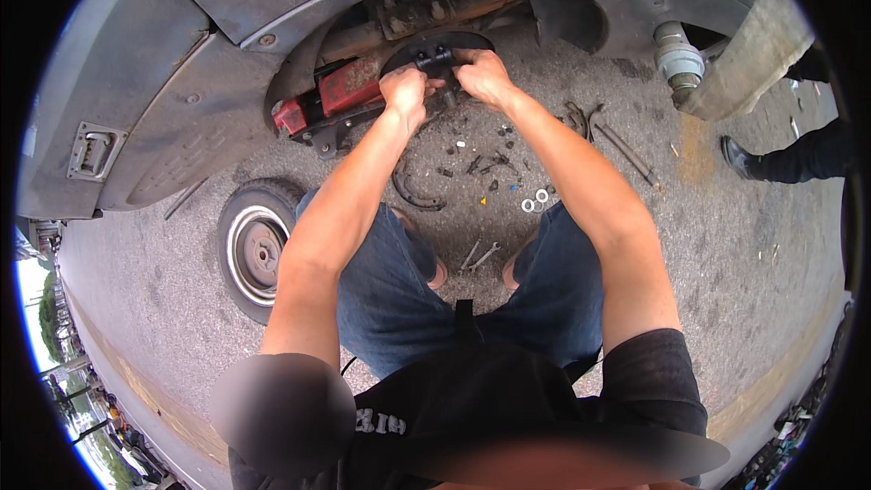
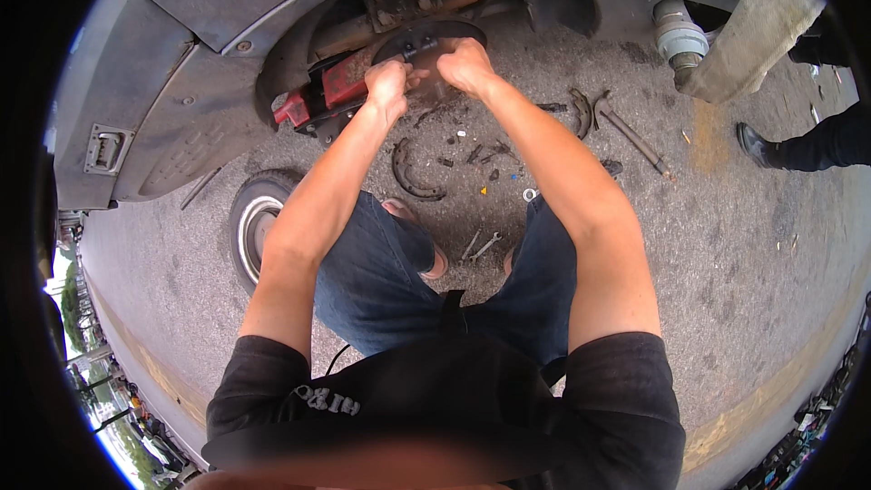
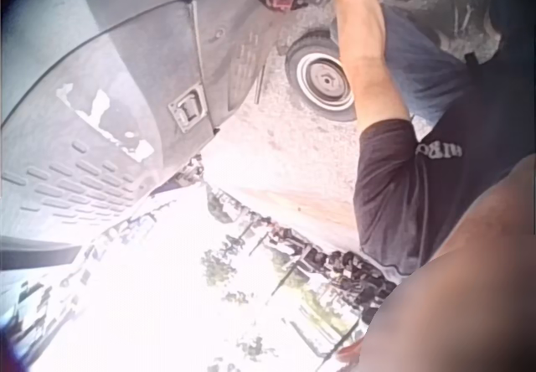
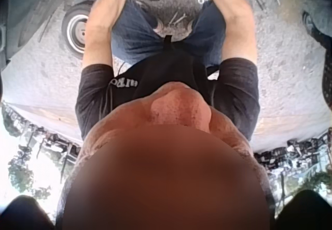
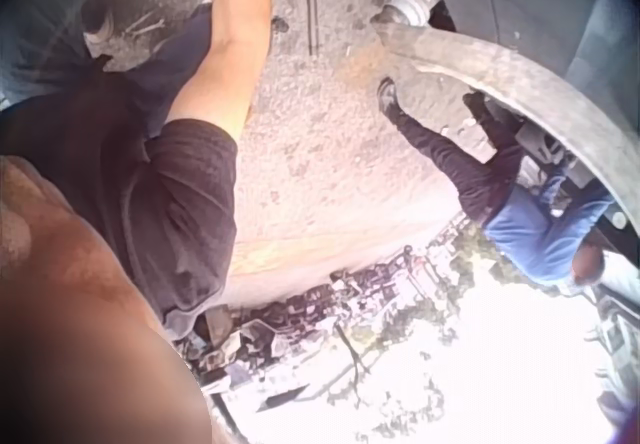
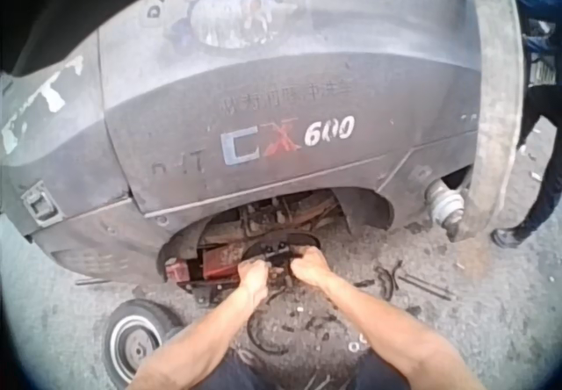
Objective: The person works on a vehicle wheel hub, using a wrench to tighten bolts on the brake assembly. They wipe the hub with a red cloth and handle various small metal parts and tools laid out on the ground.
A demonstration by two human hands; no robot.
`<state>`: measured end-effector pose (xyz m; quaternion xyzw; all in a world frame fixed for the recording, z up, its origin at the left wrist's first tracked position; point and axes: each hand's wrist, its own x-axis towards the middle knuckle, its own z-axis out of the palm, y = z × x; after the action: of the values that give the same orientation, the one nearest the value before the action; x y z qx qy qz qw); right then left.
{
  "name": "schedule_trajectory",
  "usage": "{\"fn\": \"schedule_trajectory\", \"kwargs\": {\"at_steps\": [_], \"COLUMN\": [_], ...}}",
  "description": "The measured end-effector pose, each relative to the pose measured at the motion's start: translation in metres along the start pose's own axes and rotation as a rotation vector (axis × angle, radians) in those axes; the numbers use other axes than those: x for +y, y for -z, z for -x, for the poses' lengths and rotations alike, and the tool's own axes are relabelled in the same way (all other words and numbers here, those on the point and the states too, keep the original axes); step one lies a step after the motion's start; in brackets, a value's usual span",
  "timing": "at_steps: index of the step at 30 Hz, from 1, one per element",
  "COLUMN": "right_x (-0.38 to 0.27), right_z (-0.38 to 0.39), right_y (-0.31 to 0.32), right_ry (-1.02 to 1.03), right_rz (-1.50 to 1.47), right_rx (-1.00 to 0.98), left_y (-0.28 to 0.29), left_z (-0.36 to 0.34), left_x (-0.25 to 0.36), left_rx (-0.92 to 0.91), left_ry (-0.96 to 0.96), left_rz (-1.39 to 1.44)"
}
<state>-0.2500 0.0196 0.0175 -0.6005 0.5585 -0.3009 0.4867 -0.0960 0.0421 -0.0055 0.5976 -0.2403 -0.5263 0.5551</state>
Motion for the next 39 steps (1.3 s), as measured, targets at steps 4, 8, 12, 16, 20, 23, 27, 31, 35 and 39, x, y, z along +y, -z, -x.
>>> {"fn": "schedule_trajectory", "kwargs": {"at_steps": [4, 8, 12, 16, 20, 23, 27, 31, 35, 39], "right_x": [0.000, 0.002, 0.003, 0.004, 0.002, 0.001, 0.002, 0.007, 0.016, 0.023], "right_z": [-0.001, 0.000, -0.003, -0.003, -0.003, -0.002, -0.002, -0.008, -0.012, -0.014], "right_y": [0.002, 0.003, 0.001, 0.002, 0.002, 0.002, 0.002, 0.005, 0.009, 0.014], "right_ry": [0.029, 0.050, 0.043, 0.047, 0.003, -0.002, 0.046, 0.041, 0.071, 0.157], "right_rz": [0.035, 0.045, 0.060, 0.065, 0.007, 0.006, 0.009, -0.020, -0.034, 0.160], "right_rx": [0.002, -0.019, -0.001, -0.004, -0.004, -0.016, -0.015, -0.045, -0.080, -0.097], "left_y": [0.000, 0.000, 0.000, -0.002, -0.001, -0.001, 0.001, 0.004, 0.019, 0.025], "left_z": [0.001, 0.002, 0.002, 0.003, 0.002, 0.002, 0.002, 0.003, 0.002, -0.001], "left_x": [0.001, 0.002, 0.002, 0.003, 0.004, 0.004, 0.004, 0.004, 0.002, -0.007], "left_rx": [-0.002, -0.016, 0.005, 0.019, 0.010, 0.015, -0.026, -0.012, -0.128, -0.181], "left_ry": [-0.010, -0.013, -0.001, -0.011, 0.021, 0.025, 0.011, 0.002, -0.013, -0.094], "left_rz": [-0.003, -0.011, -0.006, -0.009, -0.003, -0.004, -0.018, 0.061, -0.094, -0.228]}}
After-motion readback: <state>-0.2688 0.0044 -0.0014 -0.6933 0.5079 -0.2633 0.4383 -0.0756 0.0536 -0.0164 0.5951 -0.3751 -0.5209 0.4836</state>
